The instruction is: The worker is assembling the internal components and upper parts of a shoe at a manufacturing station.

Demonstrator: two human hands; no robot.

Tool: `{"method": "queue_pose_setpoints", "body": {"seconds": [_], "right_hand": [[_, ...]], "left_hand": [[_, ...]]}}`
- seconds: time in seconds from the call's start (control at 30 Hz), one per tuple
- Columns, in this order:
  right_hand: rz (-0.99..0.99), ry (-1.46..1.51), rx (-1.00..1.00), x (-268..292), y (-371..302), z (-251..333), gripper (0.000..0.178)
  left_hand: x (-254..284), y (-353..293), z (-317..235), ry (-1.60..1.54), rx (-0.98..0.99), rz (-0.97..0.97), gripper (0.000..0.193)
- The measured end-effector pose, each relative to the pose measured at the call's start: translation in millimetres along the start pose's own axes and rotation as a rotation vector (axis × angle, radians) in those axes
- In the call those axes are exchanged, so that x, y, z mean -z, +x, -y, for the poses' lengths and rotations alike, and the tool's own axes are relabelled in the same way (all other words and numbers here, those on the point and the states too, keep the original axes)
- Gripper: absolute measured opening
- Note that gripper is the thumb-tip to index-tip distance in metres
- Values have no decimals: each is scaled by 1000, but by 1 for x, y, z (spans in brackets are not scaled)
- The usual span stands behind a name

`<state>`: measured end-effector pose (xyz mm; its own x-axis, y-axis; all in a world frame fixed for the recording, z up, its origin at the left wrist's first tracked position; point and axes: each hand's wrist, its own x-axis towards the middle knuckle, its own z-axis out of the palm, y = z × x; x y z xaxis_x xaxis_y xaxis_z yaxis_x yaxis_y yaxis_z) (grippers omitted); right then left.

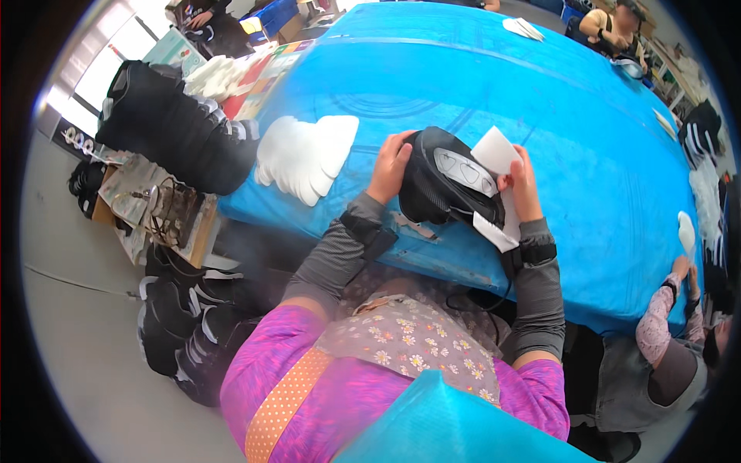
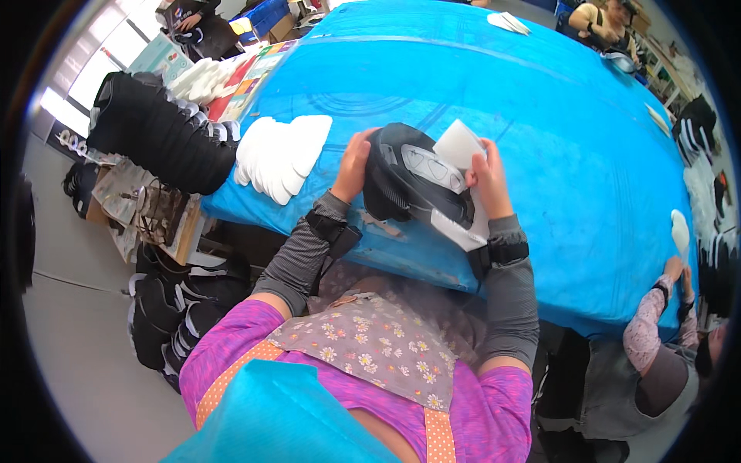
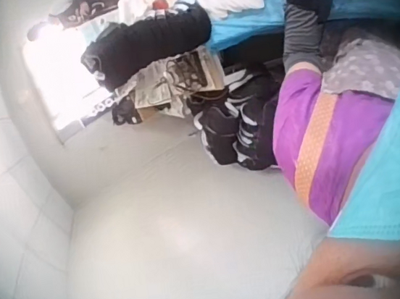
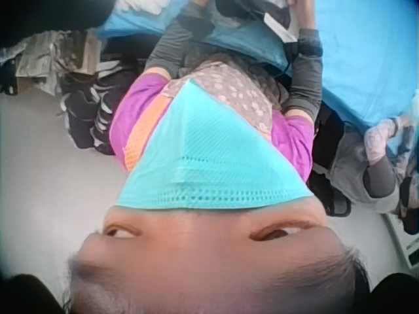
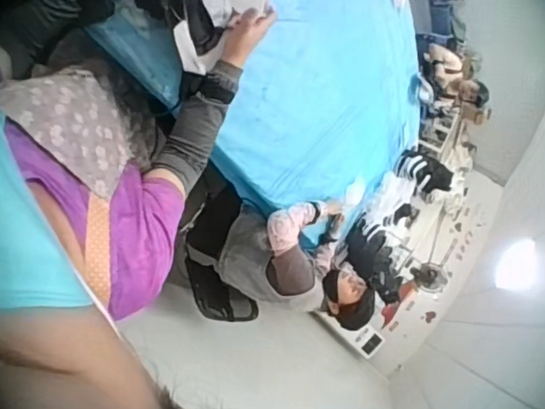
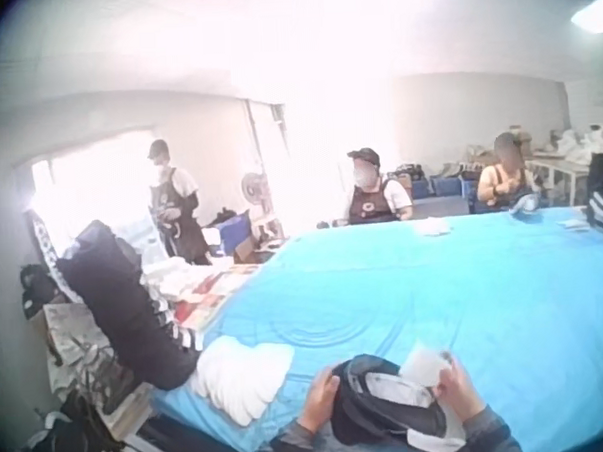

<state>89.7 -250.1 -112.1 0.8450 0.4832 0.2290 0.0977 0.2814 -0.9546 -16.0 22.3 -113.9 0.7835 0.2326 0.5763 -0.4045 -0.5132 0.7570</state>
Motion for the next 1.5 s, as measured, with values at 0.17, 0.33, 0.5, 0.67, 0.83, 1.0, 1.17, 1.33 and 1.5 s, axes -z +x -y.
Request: {"method": "queue_pose_setpoints", "body": {"seconds": [0.17,0.33,0.5,0.67,0.83,1.0,1.17,1.33,1.5], "right_hand": [[61,-23,96,-29,-33,12,86],[46,-277,101,-49,-85,11,102],[114,-144,-51,-75,-125,25,103],[106,-154,-96,-84,-136,32,97],[121,-346,-72,-88,-118,62,90],[125,-649,-2,-104,-92,97,99],[197,-934,75,-133,-71,118,98],[209,-1002,152,-143,-52,94,92],[122,-1049,215,-154,-47,65,90]], "left_hand": [[16,-1,15,-232,32,31,44],[18,-3,12,-404,89,202,46],[29,-9,3,-397,9,133,57],[37,-10,-7,-389,-41,107,61],[39,-2,-14,-324,-82,120,39],[39,-2,-12,-527,56,142,42],[42,-3,-24,-578,135,134,47],[44,-5,-33,-592,251,114,44],[46,-4,-24,-622,229,116,44]]}}
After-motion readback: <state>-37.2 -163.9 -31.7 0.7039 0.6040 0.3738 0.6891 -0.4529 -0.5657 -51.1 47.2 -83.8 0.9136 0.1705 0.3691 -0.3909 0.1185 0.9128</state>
